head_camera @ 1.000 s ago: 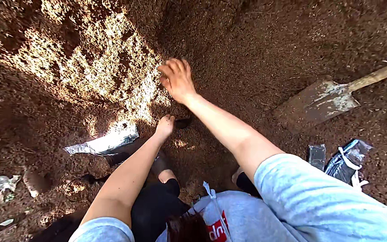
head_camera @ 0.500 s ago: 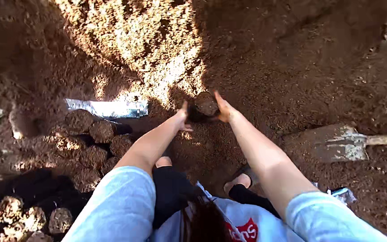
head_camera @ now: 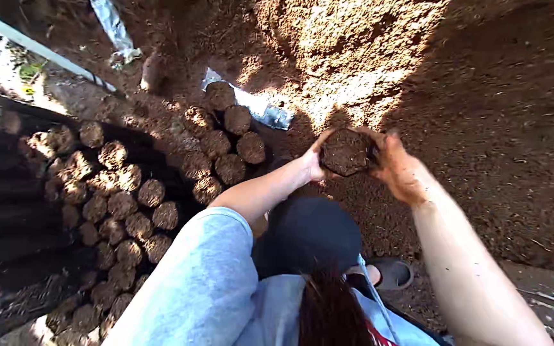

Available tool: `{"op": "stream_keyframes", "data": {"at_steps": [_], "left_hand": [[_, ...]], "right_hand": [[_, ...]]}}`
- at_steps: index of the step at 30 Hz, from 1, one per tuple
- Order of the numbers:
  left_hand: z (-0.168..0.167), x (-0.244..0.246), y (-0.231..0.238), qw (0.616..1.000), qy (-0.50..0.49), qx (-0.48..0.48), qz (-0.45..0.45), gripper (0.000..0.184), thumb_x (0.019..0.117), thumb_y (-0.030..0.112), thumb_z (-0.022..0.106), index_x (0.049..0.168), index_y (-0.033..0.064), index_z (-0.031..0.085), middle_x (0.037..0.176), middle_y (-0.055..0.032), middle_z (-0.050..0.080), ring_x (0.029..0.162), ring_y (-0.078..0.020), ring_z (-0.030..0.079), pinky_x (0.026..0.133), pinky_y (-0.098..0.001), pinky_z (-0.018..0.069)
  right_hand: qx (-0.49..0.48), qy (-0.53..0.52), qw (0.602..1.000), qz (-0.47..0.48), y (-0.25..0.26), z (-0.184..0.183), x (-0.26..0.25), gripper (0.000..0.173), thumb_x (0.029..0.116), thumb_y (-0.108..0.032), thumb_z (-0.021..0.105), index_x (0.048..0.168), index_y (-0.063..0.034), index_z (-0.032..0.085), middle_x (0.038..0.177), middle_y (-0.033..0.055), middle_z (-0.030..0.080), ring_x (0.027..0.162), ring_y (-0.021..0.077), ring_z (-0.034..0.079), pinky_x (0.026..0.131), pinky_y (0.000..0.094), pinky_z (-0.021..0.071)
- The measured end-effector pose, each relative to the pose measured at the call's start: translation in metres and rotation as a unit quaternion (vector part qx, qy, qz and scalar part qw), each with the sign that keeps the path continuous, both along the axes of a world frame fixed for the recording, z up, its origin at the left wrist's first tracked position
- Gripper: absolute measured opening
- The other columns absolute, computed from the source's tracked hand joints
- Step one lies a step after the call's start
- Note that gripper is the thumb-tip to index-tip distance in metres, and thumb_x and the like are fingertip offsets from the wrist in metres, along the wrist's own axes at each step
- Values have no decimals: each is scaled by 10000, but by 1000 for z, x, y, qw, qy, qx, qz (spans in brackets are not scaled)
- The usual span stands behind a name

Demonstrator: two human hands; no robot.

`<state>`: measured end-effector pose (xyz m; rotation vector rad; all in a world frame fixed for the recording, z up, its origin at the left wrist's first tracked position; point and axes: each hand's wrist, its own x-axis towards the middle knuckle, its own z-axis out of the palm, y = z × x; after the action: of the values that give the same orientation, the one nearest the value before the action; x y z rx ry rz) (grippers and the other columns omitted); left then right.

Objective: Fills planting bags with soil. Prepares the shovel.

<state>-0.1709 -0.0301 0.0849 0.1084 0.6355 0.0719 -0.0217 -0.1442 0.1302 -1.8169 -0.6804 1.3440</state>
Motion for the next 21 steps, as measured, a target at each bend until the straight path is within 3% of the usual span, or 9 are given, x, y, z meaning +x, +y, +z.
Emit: {"op": "stream_keyframes", "data": {"at_steps": [2,6,8,9,11,13,16,18,21], "left_hand": [[-10,-17,8,999,-10,11,52,515,1038,624,368,1167,183,602,1001,-72,686,934,-211,679,757,-419,590],[58,-109,23,993,8,86,75,625,1033,663,240,1031,185,643,908,-46,708,862,-179,700,740,-389,608],[83,-165,20,986,53,129,96,675,1030,685,191,1035,190,650,918,-38,712,879,-167,697,757,-383,604],[89,-193,16,980,58,163,96,595,1058,599,205,1078,184,631,957,-34,704,906,-157,684,776,-370,596],[100,-239,2,971,14,230,65,450,1092,412,347,1314,109,595,1151,-93,670,1034,-188,660,877,-369,588],[108,-284,-30,972,93,206,72,469,1024,523,470,1227,143,656,1053,-86,701,909,-179,697,720,-331,612],[77,-335,-71,968,206,37,136,615,883,734,556,1047,161,705,916,-99,724,820,-218,725,648,-388,620],[43,-342,-85,969,202,-6,144,684,855,761,569,1122,143,687,979,-136,712,878,-269,715,701,-442,616],[10,-311,-87,952,258,-35,161,759,919,815,340,1174,157,619,1003,-140,691,899,-298,697,713,-481,604]], "right_hand": [[43,-24,998,33,-4,32,0,695,1061,-614,155,1585,-205,358,1643,12,365,1468,220,423,1165,498,410],[108,-111,987,30,-29,60,21,717,1055,-632,156,1532,-165,417,1597,3,426,1430,204,472,1134,464,452],[118,-112,986,20,-51,58,40,699,1056,-640,167,1515,-192,443,1559,-15,464,1389,195,516,1103,465,487],[118,-101,988,11,-64,54,49,675,1060,-629,173,1505,-206,451,1543,-24,485,1362,188,541,1080,458,504],[103,-83,991,-21,-87,48,63,617,1079,-577,163,1481,-213,459,1509,-42,521,1329,169,572,1061,432,523],[84,-63,992,-65,-105,39,76,567,1104,-494,142,1474,-201,456,1467,-52,564,1294,149,601,1044,401,535],[78,-31,990,-115,-121,30,84,548,1113,-443,97,1487,-200,416,1447,-41,579,1284,156,611,1042,396,534],[79,-27,985,-149,-121,26,85,553,1112,-456,92,1490,-218,417,1441,-35,584,1290,167,605,1051,405,524],[83,-33,979,-182,-119,25,82,573,1106,-497,93,1471,-226,441,1411,-31,605,1261,178,623,1018,402,536]]}}
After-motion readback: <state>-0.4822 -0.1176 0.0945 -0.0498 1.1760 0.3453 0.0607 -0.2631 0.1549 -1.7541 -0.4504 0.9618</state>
